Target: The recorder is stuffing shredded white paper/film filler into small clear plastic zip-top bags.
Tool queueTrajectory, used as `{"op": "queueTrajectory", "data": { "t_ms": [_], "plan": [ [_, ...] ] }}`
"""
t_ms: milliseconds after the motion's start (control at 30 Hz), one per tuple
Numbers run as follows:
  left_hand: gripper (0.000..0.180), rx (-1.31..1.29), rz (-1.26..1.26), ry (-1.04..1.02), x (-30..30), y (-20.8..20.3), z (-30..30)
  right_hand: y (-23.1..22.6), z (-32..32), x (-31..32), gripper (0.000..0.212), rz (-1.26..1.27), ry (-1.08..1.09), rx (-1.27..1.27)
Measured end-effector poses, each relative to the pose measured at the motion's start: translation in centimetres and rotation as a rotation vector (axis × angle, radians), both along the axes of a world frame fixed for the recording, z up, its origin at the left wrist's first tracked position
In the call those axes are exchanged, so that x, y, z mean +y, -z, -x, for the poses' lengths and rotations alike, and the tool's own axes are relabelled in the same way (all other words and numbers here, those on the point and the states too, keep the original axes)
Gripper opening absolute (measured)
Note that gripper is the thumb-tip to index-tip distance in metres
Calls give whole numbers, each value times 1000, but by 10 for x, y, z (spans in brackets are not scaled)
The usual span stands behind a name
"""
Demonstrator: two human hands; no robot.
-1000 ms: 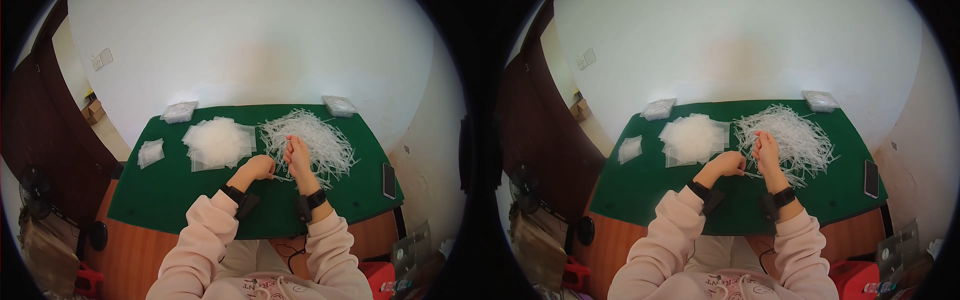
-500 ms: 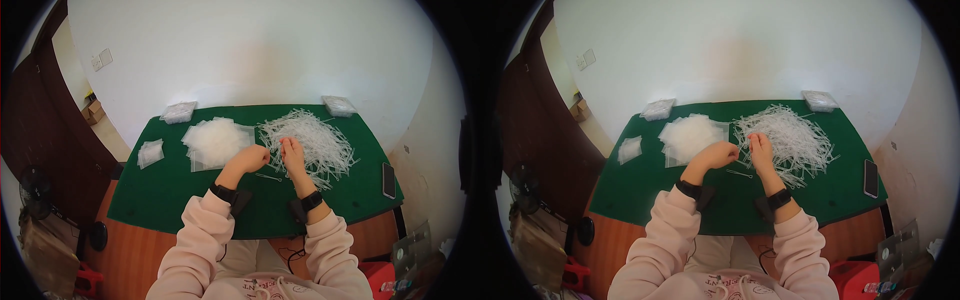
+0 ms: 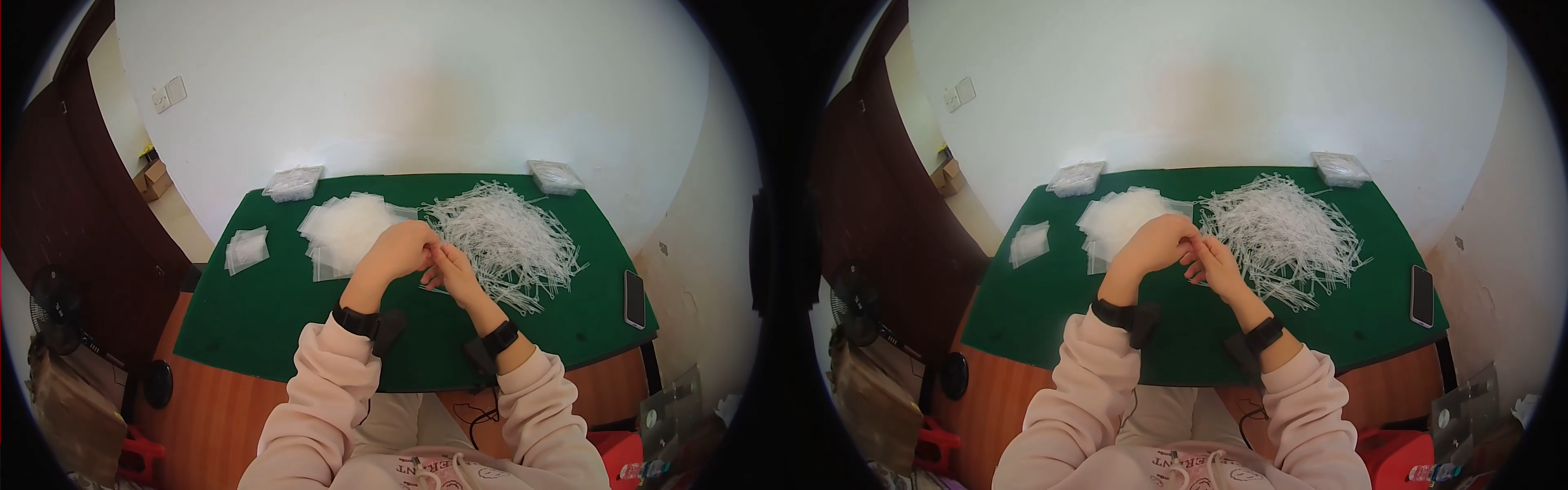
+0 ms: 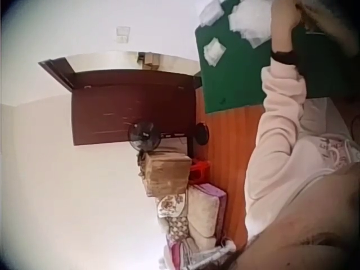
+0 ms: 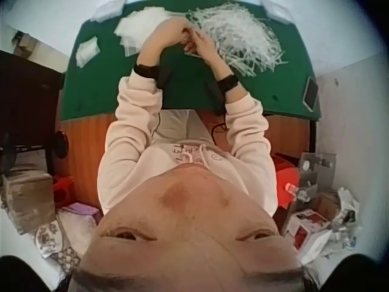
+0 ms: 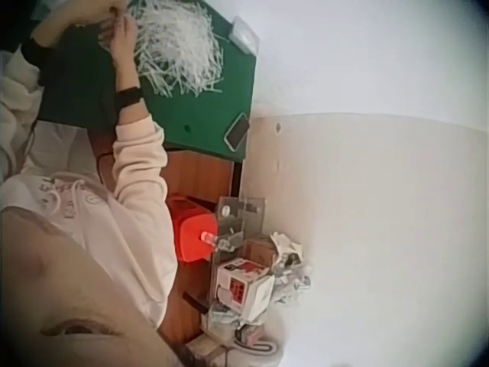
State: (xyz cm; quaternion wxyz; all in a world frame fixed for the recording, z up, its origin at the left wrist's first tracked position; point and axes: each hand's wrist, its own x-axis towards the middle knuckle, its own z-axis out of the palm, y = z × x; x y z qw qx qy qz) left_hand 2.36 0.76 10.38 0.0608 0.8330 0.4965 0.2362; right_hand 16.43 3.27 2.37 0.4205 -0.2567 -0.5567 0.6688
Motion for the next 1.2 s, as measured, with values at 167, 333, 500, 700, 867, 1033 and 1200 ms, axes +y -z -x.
{"op": "queueTrajectory", "data": {
  "t_ms": [167, 333, 500, 700, 867, 1033, 1200],
  "plan": [
    [14, -158, -19, -34, 2, 2, -3, 1, -7, 4, 20, -19, -69, 65],
    [21, -207, -255, -143, 17, 28, -14, 6, -11, 17, 19, 102, 82, 170],
    [25, 83, 116, 27, 22, 62, -21, 0, -29, 33, 18, 153, 329, 322],
    [29, 273, 485, 98, 30, 72, -25, -2, -34, 38, 18, 175, 443, 365],
    [19, 236, 544, 106, 29, 73, -26, 1, -32, 37, 19, 149, 378, 341],
    [18, 211, 525, 92, 29, 70, -21, -4, -33, 34, 18, 149, 403, 330],
    [13, -53, 268, 78, 32, 53, 2, 1, -32, 37, 18, 122, 409, 316]
  ]
}}
